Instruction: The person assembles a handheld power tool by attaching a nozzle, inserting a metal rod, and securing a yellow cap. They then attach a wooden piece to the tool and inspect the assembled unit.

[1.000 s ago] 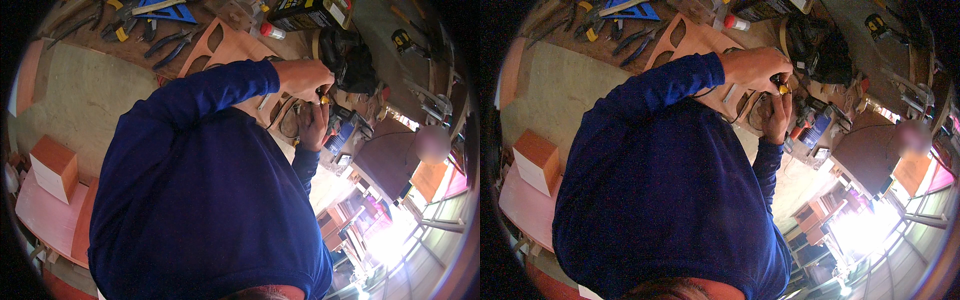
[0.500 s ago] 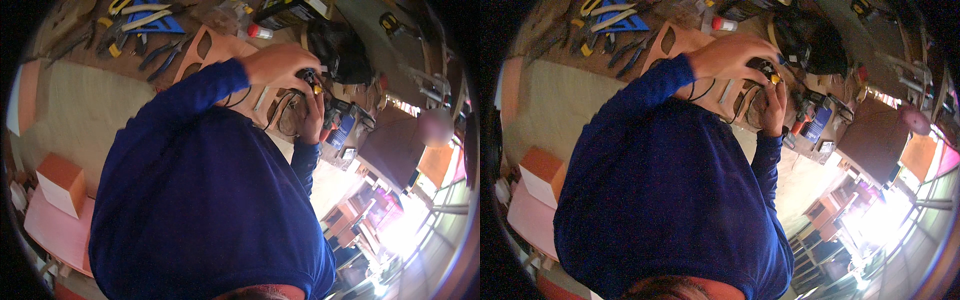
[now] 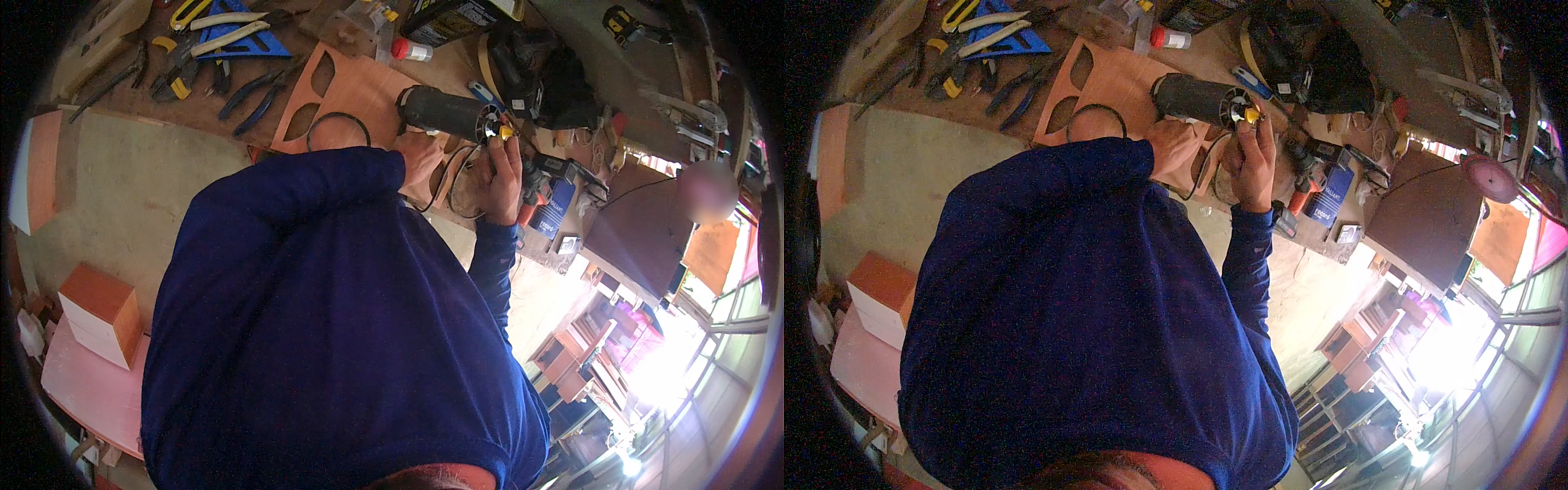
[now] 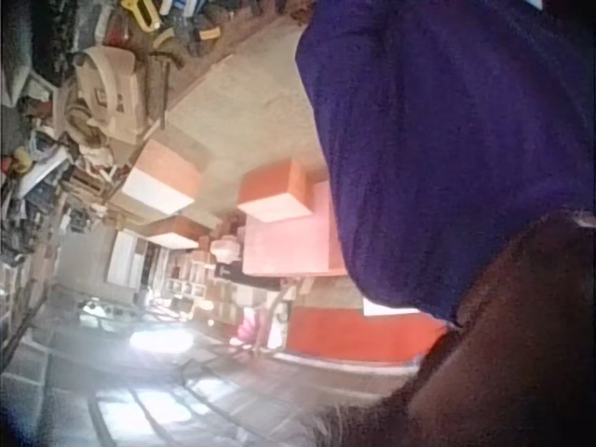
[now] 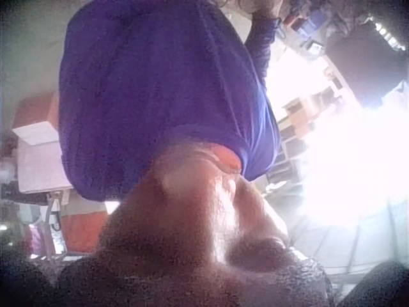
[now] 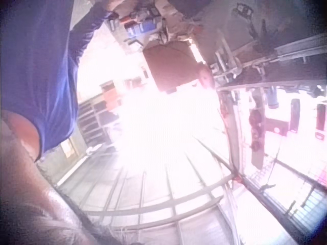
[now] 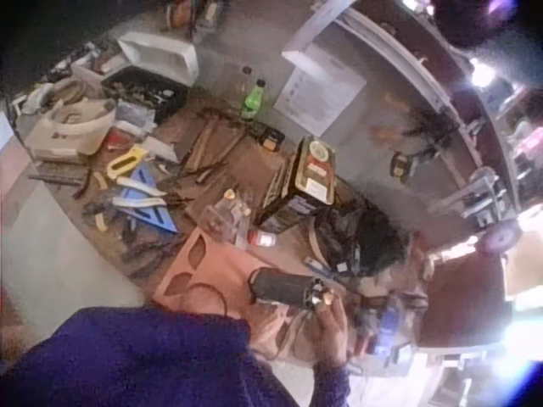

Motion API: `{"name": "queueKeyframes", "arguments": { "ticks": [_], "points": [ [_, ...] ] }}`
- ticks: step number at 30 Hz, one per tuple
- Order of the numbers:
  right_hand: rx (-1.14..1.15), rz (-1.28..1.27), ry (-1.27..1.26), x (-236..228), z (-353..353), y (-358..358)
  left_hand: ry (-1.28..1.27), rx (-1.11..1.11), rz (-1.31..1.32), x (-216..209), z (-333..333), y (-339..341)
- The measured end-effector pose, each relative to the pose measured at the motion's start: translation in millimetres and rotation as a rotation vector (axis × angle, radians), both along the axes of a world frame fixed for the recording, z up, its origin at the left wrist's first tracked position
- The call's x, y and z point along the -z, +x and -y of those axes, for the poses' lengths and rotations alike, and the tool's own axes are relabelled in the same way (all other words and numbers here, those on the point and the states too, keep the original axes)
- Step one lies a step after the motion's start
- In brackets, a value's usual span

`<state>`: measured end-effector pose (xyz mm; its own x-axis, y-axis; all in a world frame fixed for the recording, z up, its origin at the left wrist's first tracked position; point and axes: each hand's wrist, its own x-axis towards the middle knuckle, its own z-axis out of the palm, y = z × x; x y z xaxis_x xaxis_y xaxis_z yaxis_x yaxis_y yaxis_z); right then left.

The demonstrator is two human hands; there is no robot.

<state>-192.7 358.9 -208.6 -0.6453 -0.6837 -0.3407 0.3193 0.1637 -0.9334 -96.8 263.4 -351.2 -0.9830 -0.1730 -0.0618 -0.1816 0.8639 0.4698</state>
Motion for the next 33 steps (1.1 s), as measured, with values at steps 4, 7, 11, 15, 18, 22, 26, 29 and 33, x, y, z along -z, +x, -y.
{"name": "queueKeyframes", "arguments": {
  "ticks": [4, 7, 11, 15, 18, 22, 26, 29, 33],
  "points": [
    [-0.038, -0.138, 0.067, 3.2, 0.0, 2.1, 0.073, -0.133, -0.297, 12.0, -4.6, 3.5],
    [0.025, 0.030, -0.012, 3.8, 0.5, 2.6, 0.087, -0.065, -0.149, 8.3, -3.1, 6.6],
    [-0.013, -0.003, 0.028, -0.9, 4.2, 1.8, 0.147, 0.067, 0.009, -24.1, 13.6, 26.2],
    [-0.019, -0.004, 0.053, -3.8, 3.3, -0.2, 0.428, -0.057, 0.106, -85.4, 35.3, 76.4],
    [0.018, 0.011, 0.043, -0.2, -0.5, -1.5, 0.650, -0.128, 0.043, -128.9, 53.4, 114.7],
    [0.082, -0.068, 0.148, 7.2, -5.8, 0.5, 0.800, -0.277, -0.290, -157.7, 56.8, 116.4],
    [0.061, 0.012, 0.025, 8.6, -6.6, 3.7, 0.792, -0.250, -0.252, -160.5, 46.2, 92.6],
    [-0.020, -0.206, 0.064, 7.7, -7.2, 7.4, 0.791, -0.216, -0.261, -156.9, 39.8, 81.6],
    [0.052, 0.019, -0.031, 7.2, -10.5, 13.1, 0.780, -0.193, -0.298, -154.6, 34.5, 76.3]
  ]
}}
